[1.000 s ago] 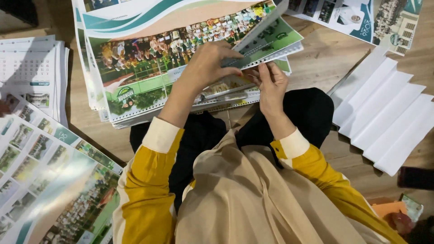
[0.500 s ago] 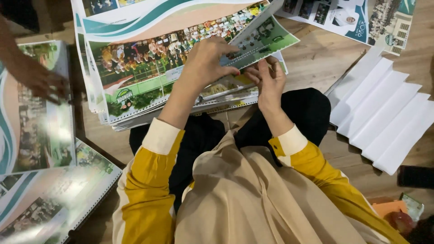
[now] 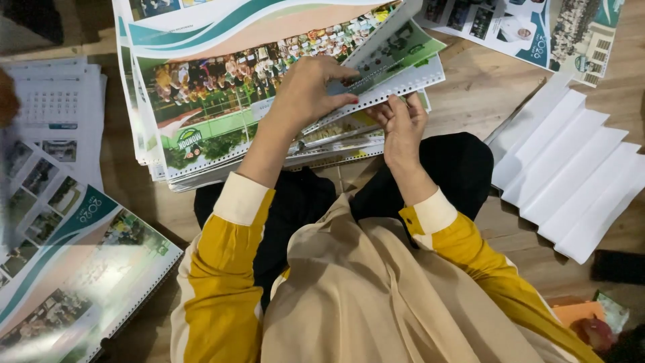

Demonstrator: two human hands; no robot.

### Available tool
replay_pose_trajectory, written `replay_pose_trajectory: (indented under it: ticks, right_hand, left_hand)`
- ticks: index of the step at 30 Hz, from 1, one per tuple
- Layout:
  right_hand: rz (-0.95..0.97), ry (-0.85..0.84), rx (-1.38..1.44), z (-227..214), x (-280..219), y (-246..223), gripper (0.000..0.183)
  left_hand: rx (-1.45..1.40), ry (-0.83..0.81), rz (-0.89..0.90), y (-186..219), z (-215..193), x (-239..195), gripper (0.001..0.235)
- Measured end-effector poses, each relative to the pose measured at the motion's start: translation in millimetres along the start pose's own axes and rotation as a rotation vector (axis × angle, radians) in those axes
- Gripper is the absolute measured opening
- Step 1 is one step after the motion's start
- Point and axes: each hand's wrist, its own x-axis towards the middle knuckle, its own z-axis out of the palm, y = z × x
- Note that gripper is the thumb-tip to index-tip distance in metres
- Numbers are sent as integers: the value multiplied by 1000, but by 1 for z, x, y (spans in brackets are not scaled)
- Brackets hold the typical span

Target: A person is manually checking the page order of printed calendars and aligning them to insert a spiral binding.

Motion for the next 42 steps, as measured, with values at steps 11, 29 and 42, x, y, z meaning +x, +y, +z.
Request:
replay_pose_trajectory:
  ticks: [11, 29, 42]
  right_hand:
    - [-29, 256, -496, -85, 6, -37, 18]
    - [606, -449, -565, -156, 34, -66, 34]
    - [116, -253, -1116, -30, 11, -109, 17]
  left_hand:
    - [603, 511, 218, 5, -26, -23, 69]
    - [-75, 548, -1094, 30, -47, -246, 72]
    - [-534, 391, -1127, -40, -55, -234, 63]
